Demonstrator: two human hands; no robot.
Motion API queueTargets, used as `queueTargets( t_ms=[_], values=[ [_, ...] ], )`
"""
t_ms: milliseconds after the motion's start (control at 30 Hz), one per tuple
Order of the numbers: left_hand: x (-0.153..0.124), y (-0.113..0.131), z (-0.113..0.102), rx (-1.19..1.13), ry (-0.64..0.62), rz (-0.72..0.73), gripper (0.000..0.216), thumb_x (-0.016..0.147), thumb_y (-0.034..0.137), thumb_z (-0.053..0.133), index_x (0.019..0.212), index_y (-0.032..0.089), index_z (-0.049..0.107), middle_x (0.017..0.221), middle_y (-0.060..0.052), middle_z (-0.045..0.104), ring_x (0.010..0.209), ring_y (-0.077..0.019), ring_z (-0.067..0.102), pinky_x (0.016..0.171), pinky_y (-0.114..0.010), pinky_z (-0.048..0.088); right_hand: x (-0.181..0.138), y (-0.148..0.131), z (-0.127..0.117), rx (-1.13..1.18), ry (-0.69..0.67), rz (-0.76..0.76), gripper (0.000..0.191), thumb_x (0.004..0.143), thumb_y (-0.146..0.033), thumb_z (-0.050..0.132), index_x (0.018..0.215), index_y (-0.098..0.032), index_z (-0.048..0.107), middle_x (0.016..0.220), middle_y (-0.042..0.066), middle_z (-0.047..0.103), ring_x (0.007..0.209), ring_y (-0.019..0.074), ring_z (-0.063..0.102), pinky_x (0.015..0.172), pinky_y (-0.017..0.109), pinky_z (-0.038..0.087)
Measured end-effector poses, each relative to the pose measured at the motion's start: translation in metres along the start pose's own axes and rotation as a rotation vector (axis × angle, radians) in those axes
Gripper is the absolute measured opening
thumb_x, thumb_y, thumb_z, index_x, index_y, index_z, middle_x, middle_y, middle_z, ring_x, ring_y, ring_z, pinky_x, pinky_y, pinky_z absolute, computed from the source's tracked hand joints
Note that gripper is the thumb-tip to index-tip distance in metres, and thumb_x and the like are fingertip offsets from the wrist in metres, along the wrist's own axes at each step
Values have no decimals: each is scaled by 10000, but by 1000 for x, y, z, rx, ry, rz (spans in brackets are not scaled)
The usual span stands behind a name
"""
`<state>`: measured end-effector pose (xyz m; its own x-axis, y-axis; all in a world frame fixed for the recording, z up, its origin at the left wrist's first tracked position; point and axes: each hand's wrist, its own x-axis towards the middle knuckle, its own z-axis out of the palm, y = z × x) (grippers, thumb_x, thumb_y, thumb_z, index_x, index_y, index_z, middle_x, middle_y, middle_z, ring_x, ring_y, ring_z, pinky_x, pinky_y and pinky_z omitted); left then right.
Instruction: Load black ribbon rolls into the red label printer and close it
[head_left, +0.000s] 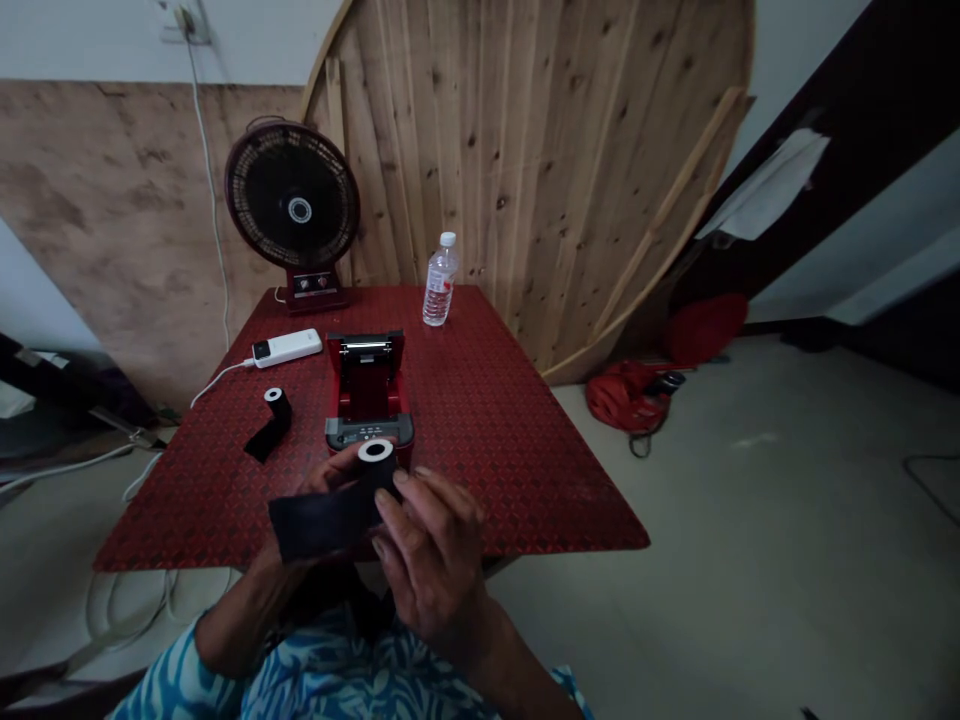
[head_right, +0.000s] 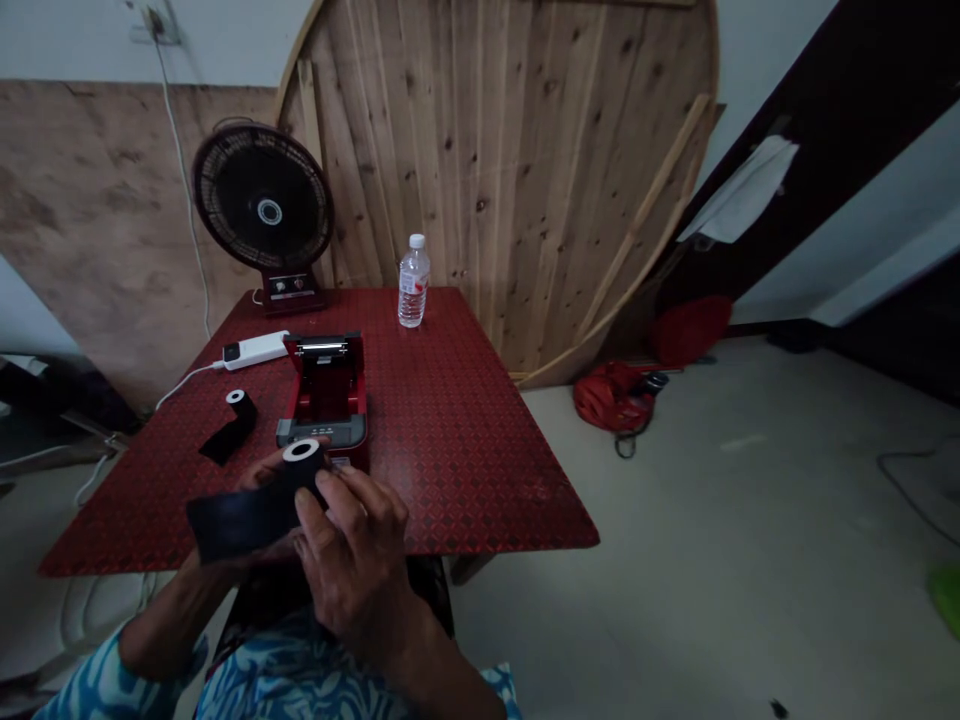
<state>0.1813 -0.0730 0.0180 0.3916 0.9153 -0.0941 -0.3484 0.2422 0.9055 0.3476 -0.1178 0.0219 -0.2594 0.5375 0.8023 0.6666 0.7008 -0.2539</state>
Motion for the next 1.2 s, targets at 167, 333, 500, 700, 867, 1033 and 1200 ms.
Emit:
queueTargets(
  t_ms=[167, 333, 500, 700, 867, 1033, 1200],
  values=[
    [-8, 24, 8, 114, 54, 73, 393, 641, 320, 806, 989, 220, 654, 953, -33, 705, 839, -211, 650, 674, -257, 494, -1, -3, 4, 3, 18, -9, 541, 843, -147, 538, 1367, -192, 411, 1181, 114, 614, 1143, 261, 524, 950, 419, 432],
    [-5, 58, 3, 464, 71, 134, 327, 665, 244, 784, 956, 196, 643, 914, -37, 687, 859, -187, 626, 748, -262, 491, -2, 5, 13, 119, -51, 14, 530, 861, -139, 497, 1374, -227, 399, 1204, 106, 601, 1153, 244, 530, 943, 412, 436],
    [30, 91, -15, 884, 15, 194, 376, 732, 311, 703, 1088, 208, 639, 1046, -68, 683, 971, -235, 609, 833, -309, 473, -22, 38, 17, 92, -44, 97, 444, 865, -145, 483, 1297, -244, 506, 1196, 102, 598, 1115, 239, 547, 938, 419, 430],
    [83, 94, -15, 1491, -103, 77, 374, 803, 300, 548, 1159, 208, 617, 1071, -71, 691, 965, -249, 629, 812, -314, 452, -58, 95, 18, -38, -14, 283, 309, 894, -170, 461, 1164, -229, 599, 1147, 98, 625, 1044, 225, 584, 881, 413, 445],
    [110, 85, -13, 1830, -214, -26, 363, 798, 222, 552, 1150, 199, 635, 1087, -99, 696, 973, -259, 636, 796, -305, 439, -72, 112, 22, -29, -2, 352, 252, 905, -187, 461, 1093, -193, 629, 1104, 108, 639, 1028, 212, 598, 837, 375, 465],
    [130, 79, -18, 1924, -308, -141, 313, 775, 186, 580, 1069, 213, 684, 1062, -86, 711, 940, -249, 653, 732, -274, 438, -72, 110, 22, 33, 19, 361, 234, 903, -180, 474, 1069, -189, 638, 1060, 106, 657, 1001, 206, 615, 846, 376, 485],
    [141, 73, -26, 1881, -344, -164, 242, 765, 217, 606, 982, 210, 713, 992, -76, 732, 903, -232, 662, 700, -246, 442, -72, 111, 21, 72, 13, 356, 235, 903, -167, 465, 1057, -179, 641, 1003, 104, 673, 942, 198, 637, 832, 371, 517]
  ],
)
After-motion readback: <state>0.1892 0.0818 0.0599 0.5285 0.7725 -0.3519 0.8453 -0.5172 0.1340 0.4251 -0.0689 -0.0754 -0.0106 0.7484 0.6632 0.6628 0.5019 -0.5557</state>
